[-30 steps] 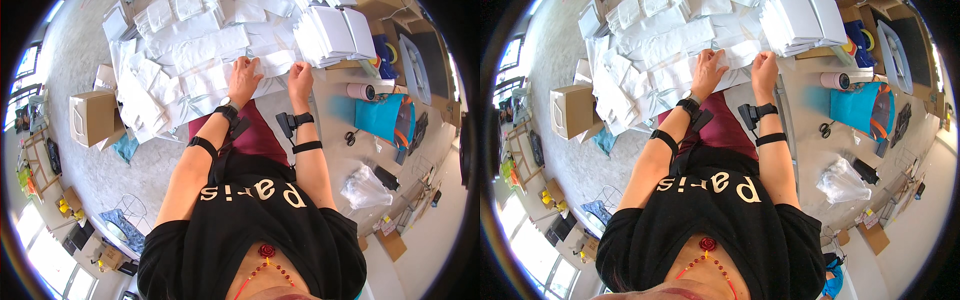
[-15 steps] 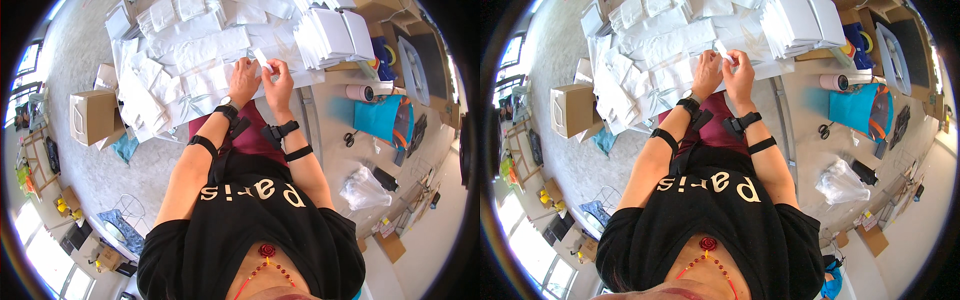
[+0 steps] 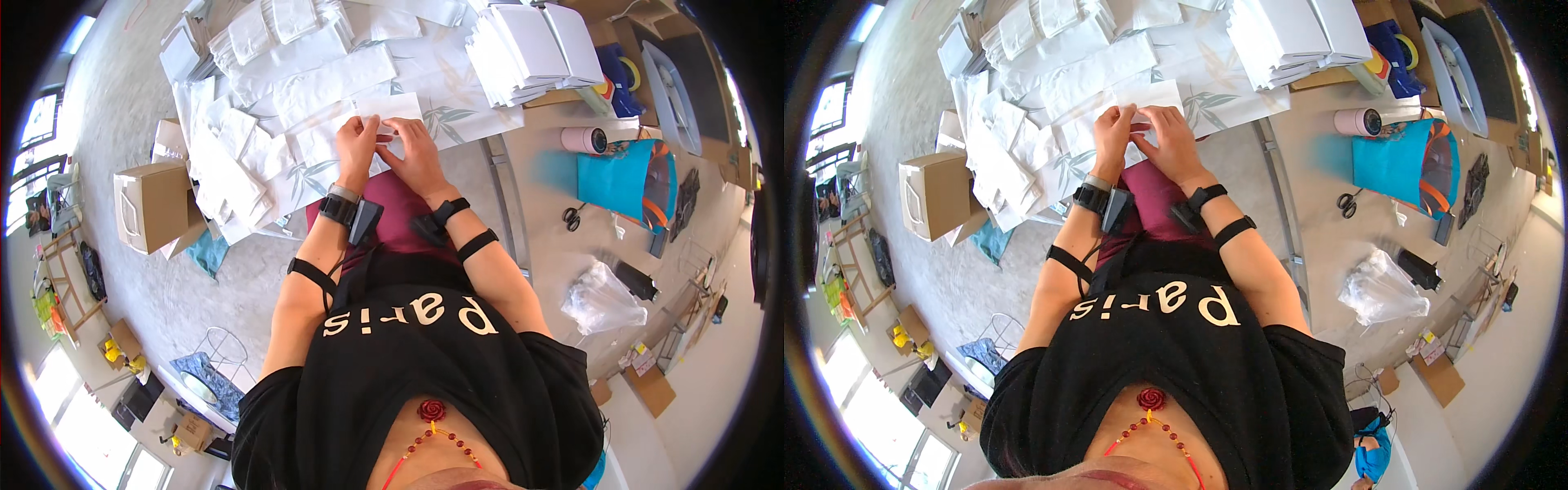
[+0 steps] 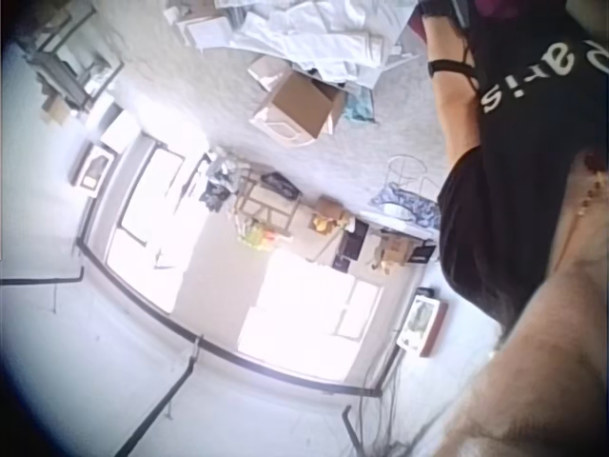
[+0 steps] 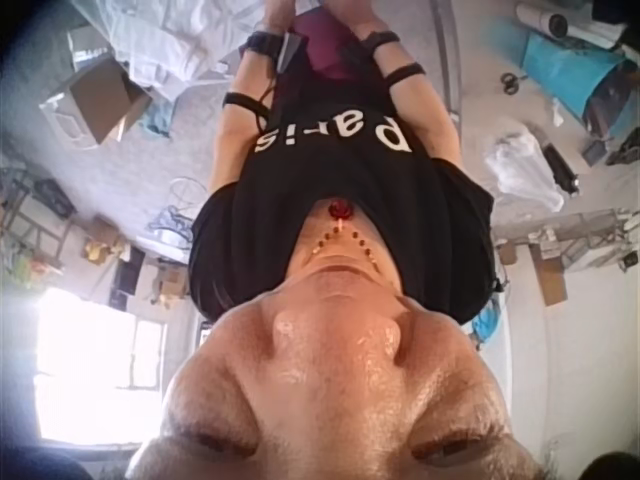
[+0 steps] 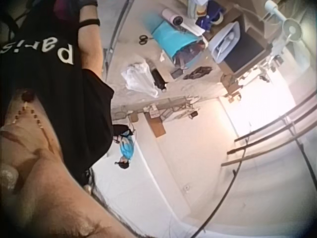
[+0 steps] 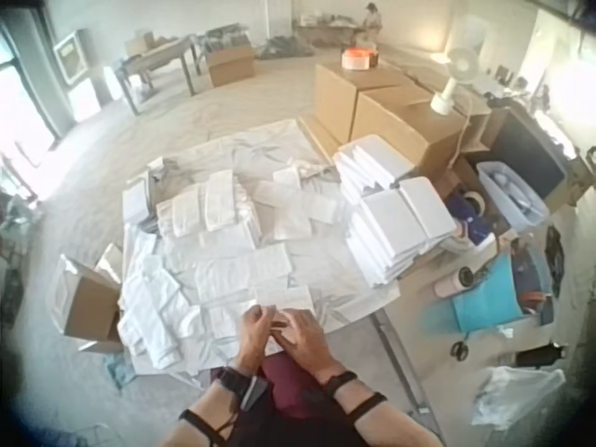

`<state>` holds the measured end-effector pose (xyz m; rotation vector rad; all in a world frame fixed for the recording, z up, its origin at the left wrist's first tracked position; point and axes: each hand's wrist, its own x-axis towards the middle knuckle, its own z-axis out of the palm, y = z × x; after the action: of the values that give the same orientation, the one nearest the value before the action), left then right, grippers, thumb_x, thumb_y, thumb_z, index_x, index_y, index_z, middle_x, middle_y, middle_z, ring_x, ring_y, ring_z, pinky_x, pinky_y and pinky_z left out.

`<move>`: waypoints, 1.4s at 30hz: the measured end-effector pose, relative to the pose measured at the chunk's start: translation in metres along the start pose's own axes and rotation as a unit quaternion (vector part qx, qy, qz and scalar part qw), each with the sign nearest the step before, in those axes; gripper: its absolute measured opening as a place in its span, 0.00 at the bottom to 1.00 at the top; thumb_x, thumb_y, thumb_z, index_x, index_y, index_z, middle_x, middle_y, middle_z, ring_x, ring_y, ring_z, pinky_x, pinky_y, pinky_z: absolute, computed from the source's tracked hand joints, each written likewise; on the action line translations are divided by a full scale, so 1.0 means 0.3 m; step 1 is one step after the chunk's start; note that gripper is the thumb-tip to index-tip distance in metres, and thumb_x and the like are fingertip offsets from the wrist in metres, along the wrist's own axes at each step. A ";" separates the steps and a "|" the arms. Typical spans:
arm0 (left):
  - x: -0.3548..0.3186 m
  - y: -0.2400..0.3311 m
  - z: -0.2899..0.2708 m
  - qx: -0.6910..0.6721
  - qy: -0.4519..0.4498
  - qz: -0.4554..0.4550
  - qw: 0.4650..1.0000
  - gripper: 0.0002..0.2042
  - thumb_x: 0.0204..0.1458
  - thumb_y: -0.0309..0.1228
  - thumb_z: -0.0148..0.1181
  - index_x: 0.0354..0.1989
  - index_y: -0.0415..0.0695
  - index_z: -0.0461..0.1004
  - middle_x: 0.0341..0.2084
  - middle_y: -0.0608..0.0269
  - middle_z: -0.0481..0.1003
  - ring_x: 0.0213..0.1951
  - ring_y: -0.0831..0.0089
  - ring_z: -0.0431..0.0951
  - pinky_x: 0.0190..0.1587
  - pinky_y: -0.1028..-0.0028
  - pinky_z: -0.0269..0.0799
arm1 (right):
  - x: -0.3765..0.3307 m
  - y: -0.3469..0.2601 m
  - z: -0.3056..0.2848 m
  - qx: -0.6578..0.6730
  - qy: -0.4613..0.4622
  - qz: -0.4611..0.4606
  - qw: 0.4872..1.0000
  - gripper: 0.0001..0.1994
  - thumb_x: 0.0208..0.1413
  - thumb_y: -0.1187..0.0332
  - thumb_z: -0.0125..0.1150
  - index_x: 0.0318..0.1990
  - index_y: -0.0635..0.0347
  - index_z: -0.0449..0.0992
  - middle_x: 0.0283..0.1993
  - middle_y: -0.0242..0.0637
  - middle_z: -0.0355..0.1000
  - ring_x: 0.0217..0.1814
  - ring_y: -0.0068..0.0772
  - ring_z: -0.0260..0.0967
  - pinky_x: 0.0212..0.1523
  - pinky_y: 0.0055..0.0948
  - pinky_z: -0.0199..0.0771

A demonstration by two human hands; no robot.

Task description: The person folds white paper sheets into smaller rectangles and stacks them on a table.

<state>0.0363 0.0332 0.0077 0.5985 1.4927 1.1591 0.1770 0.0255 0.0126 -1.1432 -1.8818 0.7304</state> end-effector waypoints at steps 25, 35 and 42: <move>0.019 -0.056 -0.044 0.229 0.021 0.077 0.970 0.15 0.61 0.32 0.60 0.25 0.33 0.72 0.18 0.53 0.80 0.18 0.64 0.84 0.21 0.69 0.73 | 0.152 0.298 -0.125 -0.112 -0.067 0.019 0.991 0.10 0.58 0.68 0.70 0.47 0.49 0.86 0.43 0.34 0.76 0.49 0.40 0.72 0.54 0.38 0.72; -0.006 -0.018 -0.036 0.222 0.039 0.056 0.973 0.13 0.60 0.31 0.60 0.27 0.32 0.74 0.18 0.54 0.80 0.14 0.69 0.80 0.21 0.70 0.74 | 0.138 0.318 -0.135 -0.143 -0.115 0.012 0.983 0.16 0.56 0.64 0.72 0.53 0.42 0.84 0.48 0.30 0.74 0.54 0.38 0.70 0.58 0.41 0.66; -0.052 -0.014 -0.084 0.401 0.134 0.128 0.897 0.09 0.58 0.29 0.63 0.40 0.36 0.77 0.26 0.55 0.80 0.30 0.61 0.82 0.35 0.62 0.76 | 0.136 0.325 -0.172 -0.135 -0.154 -0.015 0.979 0.23 0.52 0.58 0.75 0.58 0.40 0.82 0.52 0.32 0.71 0.56 0.40 0.69 0.62 0.41 0.68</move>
<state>0.0178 0.0095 0.0089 1.2606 2.1925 0.7942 0.2529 0.1074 -0.0244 -1.2190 -2.3095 0.6795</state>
